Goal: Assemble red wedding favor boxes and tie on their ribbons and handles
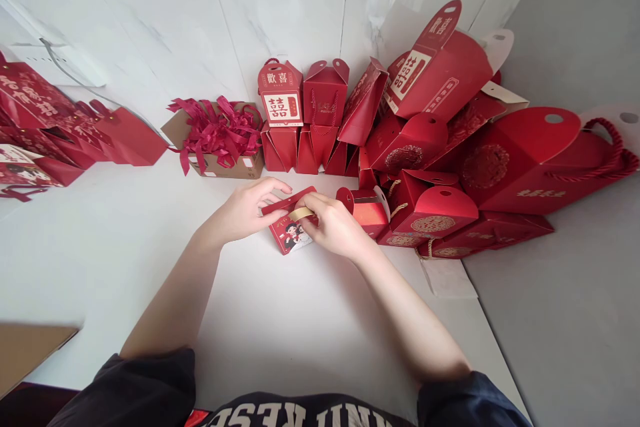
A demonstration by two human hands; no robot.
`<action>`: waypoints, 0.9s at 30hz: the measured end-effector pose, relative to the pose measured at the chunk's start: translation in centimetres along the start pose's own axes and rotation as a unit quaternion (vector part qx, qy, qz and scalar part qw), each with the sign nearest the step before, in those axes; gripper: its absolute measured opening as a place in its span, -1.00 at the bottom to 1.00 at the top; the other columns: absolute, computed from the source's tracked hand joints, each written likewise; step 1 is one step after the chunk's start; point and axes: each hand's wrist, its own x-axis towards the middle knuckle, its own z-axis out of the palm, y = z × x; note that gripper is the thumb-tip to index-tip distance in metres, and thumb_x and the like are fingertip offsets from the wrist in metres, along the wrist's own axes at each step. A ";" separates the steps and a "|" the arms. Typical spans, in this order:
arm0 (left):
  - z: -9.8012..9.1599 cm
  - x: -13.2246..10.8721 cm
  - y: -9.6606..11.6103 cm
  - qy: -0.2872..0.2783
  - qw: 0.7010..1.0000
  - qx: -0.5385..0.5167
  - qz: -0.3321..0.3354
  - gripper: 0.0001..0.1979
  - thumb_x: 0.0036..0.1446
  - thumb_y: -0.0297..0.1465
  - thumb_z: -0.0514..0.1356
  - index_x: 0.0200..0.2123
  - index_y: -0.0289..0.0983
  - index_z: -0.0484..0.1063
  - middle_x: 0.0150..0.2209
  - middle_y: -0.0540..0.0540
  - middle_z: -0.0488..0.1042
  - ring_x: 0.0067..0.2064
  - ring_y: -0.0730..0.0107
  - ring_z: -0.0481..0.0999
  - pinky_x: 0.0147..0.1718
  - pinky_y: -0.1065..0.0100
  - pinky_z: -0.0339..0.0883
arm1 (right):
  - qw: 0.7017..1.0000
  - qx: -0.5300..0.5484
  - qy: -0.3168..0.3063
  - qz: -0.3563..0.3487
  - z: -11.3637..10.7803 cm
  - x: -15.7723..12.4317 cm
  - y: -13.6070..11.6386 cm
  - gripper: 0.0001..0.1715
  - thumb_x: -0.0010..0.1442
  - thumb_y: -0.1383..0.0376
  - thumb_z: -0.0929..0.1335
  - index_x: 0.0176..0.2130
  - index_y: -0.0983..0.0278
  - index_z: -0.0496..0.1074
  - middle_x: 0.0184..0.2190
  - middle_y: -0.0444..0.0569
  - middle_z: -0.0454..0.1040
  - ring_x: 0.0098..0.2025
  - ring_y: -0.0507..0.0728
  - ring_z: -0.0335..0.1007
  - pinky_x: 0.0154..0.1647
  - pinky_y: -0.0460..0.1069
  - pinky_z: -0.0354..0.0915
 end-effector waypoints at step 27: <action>0.4 0.4 -0.8 -0.015 0.985 0.149 0.087 -0.81 0.22 -0.44 0.06 -0.24 -0.17 0.49 -0.12 0.03 0.56 -0.13 0.38 0.53 -0.15 0.39 0.33 | 0.999 0.018 0.032 -0.011 0.3 0.0 0.5 -0.82 0.23 0.45 0.25 -0.23 0.23 0.38 -0.31 -0.05 0.46 -0.29 0.09 0.38 -0.30 -0.04 0.27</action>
